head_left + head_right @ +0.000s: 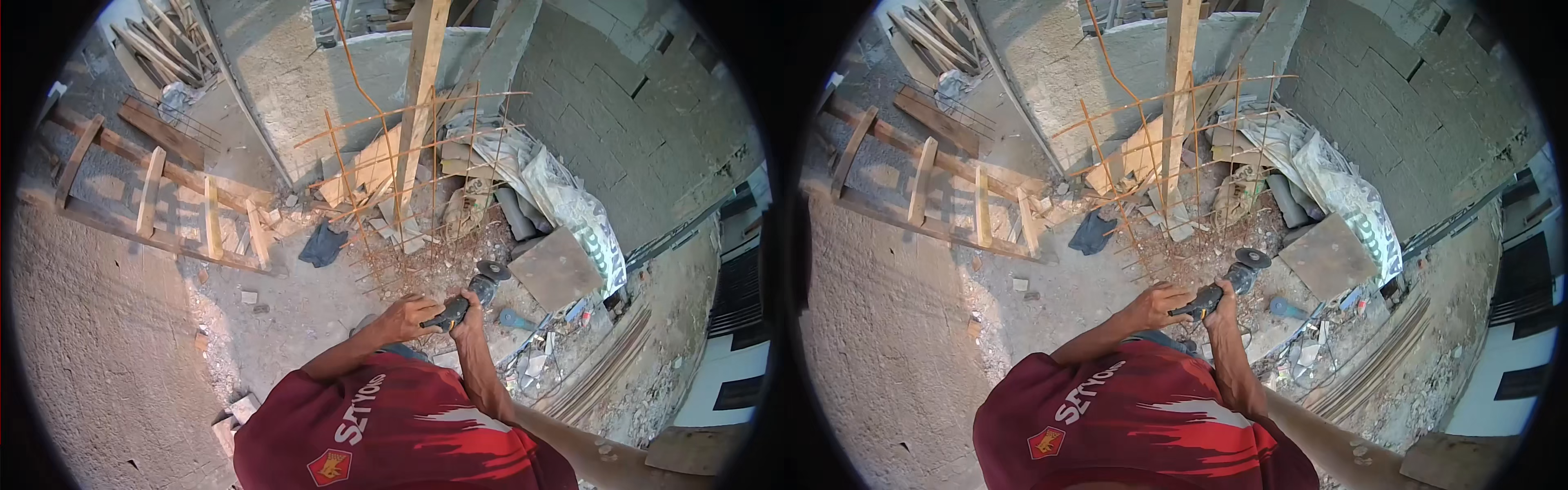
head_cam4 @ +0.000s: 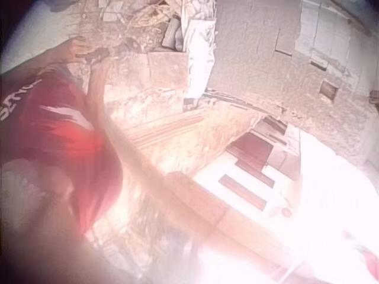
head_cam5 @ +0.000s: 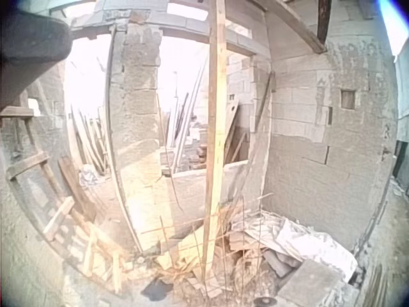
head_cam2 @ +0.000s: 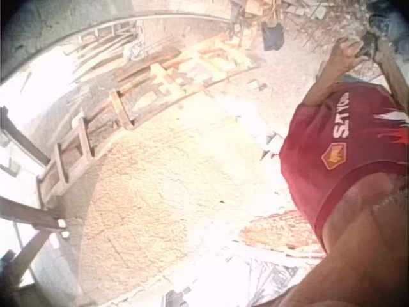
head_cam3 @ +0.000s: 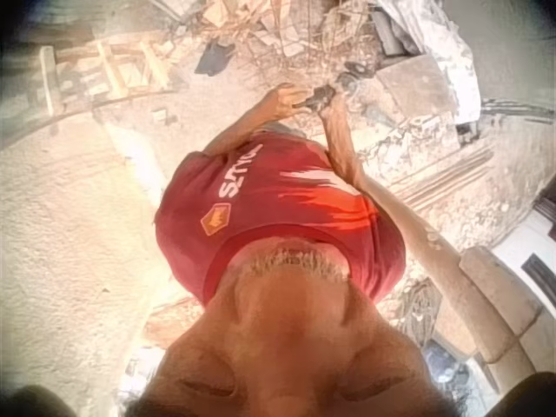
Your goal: Cutting metal reinforcing rods using a handheld angle grinder.
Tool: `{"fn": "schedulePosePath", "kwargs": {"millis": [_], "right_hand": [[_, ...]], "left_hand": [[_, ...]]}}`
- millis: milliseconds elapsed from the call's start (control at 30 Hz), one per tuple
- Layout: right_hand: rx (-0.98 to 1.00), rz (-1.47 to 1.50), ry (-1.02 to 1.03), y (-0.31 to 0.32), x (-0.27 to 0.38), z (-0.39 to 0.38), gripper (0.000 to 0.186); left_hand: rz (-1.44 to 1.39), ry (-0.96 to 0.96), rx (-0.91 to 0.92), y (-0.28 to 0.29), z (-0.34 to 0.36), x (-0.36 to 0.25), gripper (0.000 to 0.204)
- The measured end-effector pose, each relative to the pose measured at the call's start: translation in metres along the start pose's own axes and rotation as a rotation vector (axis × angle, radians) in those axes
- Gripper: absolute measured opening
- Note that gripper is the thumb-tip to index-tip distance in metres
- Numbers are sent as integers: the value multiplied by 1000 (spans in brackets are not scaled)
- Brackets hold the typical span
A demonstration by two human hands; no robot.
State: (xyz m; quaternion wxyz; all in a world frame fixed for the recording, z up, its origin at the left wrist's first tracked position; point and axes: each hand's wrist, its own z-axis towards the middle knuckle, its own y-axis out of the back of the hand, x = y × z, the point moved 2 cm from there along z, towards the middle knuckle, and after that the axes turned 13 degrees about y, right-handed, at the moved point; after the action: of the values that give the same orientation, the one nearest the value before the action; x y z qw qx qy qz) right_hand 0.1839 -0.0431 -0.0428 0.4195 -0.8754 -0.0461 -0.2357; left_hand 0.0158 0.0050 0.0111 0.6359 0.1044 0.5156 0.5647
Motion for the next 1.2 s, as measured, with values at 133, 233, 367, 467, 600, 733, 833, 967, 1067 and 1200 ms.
{"fn": "schedulePosePath", "kwargs": {"millis": [133,233,367,467,600,733,833,967,1067,1200], "right_hand": [[-48,-79,71,-12,-5,-2,14],[-17,-129,77,-28,-12,3,15],[-44,-126,63,-46,-17,6,16],[10,-106,92,-61,-24,10,23],[-67,-218,126,-84,-32,-3,19],[-111,-305,207,-92,-37,-9,20],[-144,-421,295,-96,-39,-16,21],[-148,-529,476,-102,-40,-21,24],[-93,-605,630,-110,-45,-26,27],[-90,-617,683,-122,-42,-36,26]], "left_hand": [[-81,100,20,14,6,7,47],[-60,54,27,38,9,14,51],[-40,52,1,52,7,22,54],[-23,45,6,70,5,28,56],[-97,87,-9,78,-5,36,65],[-395,551,397,90,-2,28,64],[-404,640,577,91,5,22,58],[-220,612,388,84,10,24,70],[-360,654,425,75,11,35,79],[-512,553,348,89,8,27,88]]}}
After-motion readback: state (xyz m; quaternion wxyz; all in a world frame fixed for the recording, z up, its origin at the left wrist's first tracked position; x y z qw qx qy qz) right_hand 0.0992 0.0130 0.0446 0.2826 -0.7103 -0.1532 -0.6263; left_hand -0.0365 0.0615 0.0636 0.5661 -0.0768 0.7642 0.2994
